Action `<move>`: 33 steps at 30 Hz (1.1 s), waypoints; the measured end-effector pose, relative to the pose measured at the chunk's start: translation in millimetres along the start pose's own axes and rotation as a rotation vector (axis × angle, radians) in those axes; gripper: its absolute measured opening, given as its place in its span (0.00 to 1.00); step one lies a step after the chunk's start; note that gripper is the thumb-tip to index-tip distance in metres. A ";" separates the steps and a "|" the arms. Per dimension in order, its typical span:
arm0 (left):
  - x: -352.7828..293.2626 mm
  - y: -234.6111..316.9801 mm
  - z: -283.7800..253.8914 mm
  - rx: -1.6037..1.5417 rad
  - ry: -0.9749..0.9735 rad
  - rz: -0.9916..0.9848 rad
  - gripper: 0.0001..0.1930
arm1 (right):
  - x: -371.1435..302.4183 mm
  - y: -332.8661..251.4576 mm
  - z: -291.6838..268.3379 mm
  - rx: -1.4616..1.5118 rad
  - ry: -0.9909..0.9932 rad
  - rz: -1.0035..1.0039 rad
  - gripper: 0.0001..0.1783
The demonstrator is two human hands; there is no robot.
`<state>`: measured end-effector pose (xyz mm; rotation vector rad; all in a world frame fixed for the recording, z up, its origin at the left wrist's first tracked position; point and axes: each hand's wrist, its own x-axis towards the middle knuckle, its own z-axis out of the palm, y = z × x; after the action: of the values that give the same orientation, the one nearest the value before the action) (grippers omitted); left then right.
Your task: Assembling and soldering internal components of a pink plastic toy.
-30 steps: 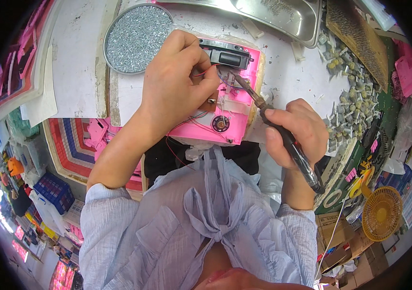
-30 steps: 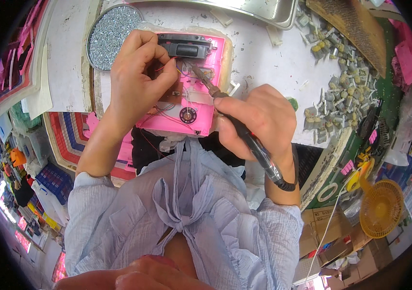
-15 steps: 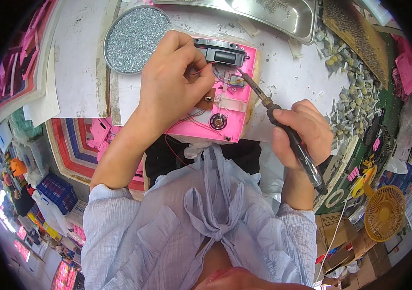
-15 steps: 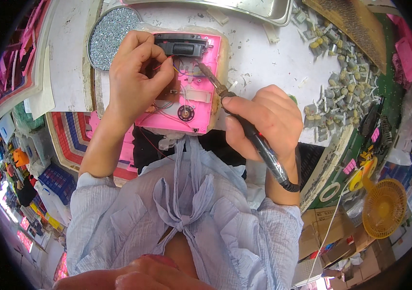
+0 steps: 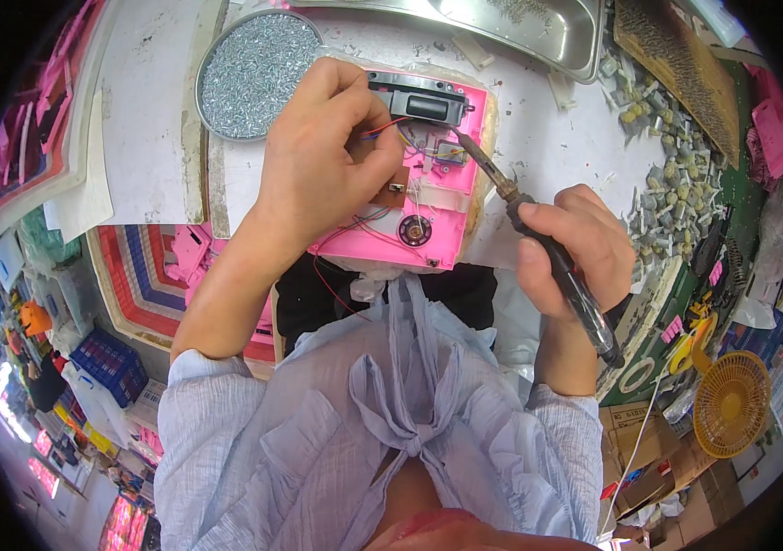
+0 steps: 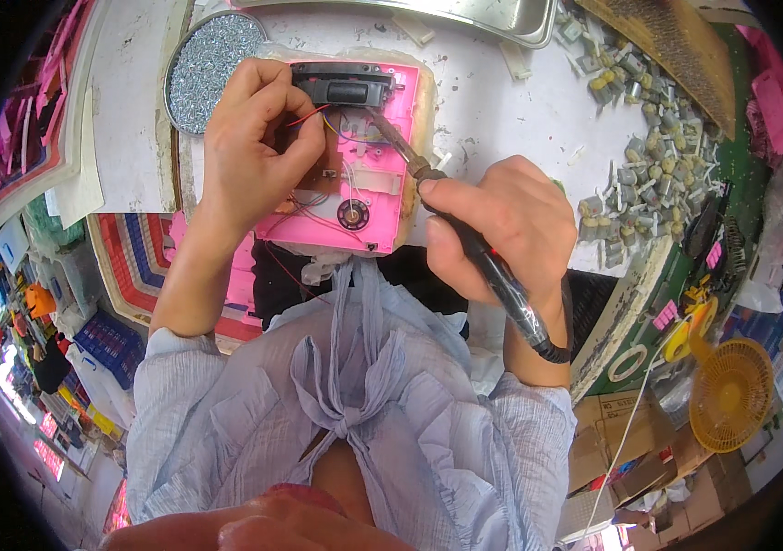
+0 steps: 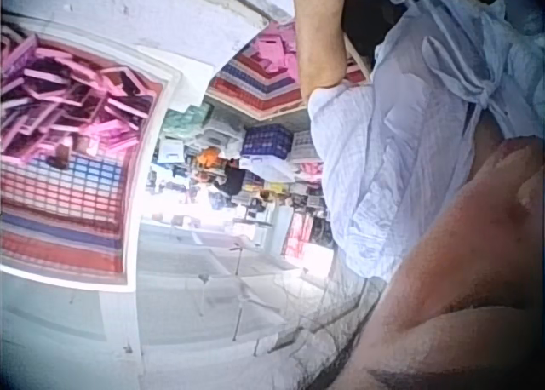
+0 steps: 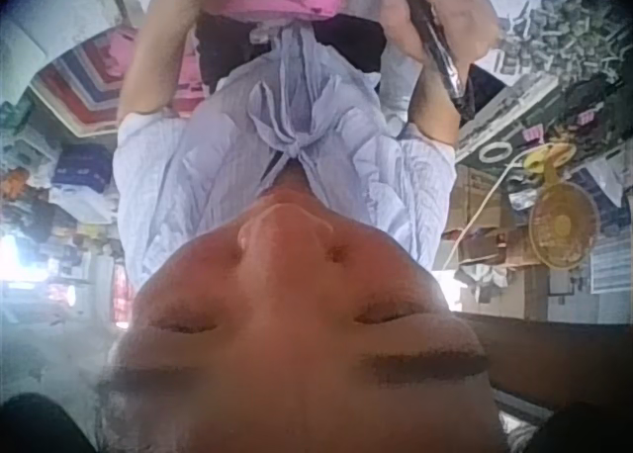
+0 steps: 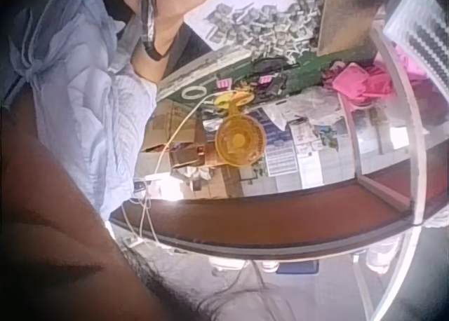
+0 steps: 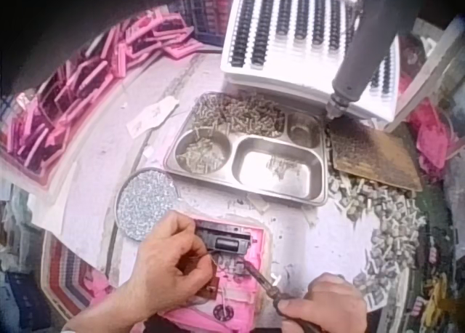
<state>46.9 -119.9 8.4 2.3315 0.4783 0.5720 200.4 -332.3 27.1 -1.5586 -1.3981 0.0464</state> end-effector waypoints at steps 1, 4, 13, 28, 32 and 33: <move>-0.7 -0.2 -0.5 0.002 -0.006 0.002 0.08 | 0.3 -0.5 -0.3 -0.002 0.005 -0.002 0.13; -5.0 11.4 -7.8 -0.009 0.056 -0.046 0.13 | 1.6 -1.6 -3.3 -0.007 0.020 -0.005 0.12; -11.5 8.6 -0.8 -0.123 -0.363 0.356 0.14 | -1.8 -3.7 -17.0 0.006 0.084 -0.041 0.13; -7.7 5.5 -1.5 -0.345 -0.344 -0.012 0.05 | 8.0 -0.2 68.9 0.127 0.156 0.190 0.35; -10.3 0.8 3.7 -0.294 -0.252 0.181 0.07 | 1.1 -9.0 54.9 0.058 0.048 0.197 0.33; -11.4 -0.9 5.2 -0.310 -0.279 0.195 0.08 | -1.5 -7.4 52.7 0.023 0.077 0.145 0.32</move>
<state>39.9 -127.5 1.3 2.1246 0.0289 0.3703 162.7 -301.9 4.9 -1.6238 -1.2190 0.0891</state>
